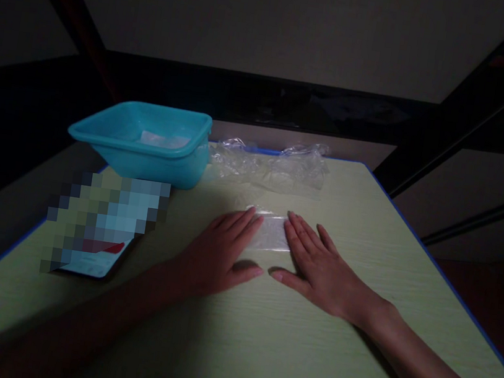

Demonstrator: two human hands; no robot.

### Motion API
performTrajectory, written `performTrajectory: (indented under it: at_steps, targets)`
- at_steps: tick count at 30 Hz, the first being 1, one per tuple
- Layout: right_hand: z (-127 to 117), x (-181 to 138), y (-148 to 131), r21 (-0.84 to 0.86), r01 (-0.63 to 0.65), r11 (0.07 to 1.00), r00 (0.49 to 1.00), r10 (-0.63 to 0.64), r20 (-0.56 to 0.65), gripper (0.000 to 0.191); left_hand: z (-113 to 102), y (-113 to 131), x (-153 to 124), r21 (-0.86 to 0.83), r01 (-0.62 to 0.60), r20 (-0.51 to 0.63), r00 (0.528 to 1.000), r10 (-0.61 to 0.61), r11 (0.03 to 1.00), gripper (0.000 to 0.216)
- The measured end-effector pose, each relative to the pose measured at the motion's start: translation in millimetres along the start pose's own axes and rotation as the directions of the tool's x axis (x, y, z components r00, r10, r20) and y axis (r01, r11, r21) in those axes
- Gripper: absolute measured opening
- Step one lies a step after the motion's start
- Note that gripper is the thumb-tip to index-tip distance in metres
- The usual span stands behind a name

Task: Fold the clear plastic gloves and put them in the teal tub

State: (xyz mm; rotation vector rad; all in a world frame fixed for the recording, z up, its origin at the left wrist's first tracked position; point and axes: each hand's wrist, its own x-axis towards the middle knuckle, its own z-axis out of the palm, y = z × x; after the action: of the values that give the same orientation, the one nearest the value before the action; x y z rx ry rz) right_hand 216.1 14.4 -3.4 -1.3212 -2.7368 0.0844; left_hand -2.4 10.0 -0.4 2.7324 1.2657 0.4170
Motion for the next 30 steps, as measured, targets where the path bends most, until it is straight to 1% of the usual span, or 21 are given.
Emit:
performTrajectory:
  at_steps: [6,12,17,21,26,30]
  targets:
    - [-4.3,1.1,-1.9,0.009,-0.010,1.000,0.999,0.009,0.046,0.091,4.3,-2.5,0.3,0.013,0.020,-0.053,0.998,-0.020,1.000,0.064]
    - [-6.4,1.4,-3.5,0.013,-0.028,1.000,0.997,0.027,0.075,0.094,6.2,-4.4,-2.0,0.026,0.015,-0.071,0.997,-0.013,1.000,0.064]
    - [-6.4,1.5,-3.3,0.029,-0.026,0.999,0.998,0.024,0.056,0.093,6.3,-4.4,-0.7,0.010,0.031,-0.065,0.997,-0.030,0.999,0.061]
    - [-6.5,0.6,-3.6,0.043,-0.029,0.999,0.998,0.027,0.050,0.093,5.7,-3.8,-0.7,-0.034,0.047,-0.087,0.995,-0.050,0.998,0.062]
    - [-7.7,-0.1,-2.2,0.075,-0.006,0.997,1.000,0.007,-0.008,0.088,5.7,-3.8,-0.8,-0.053,0.053,-0.116,0.991,-0.059,0.997,0.064]
    - [-11.5,1.5,-0.2,0.090,0.003,0.996,1.000,-0.001,-0.020,0.083,5.8,-4.2,-1.2,-0.056,0.051,-0.116,0.992,-0.058,0.997,0.063]
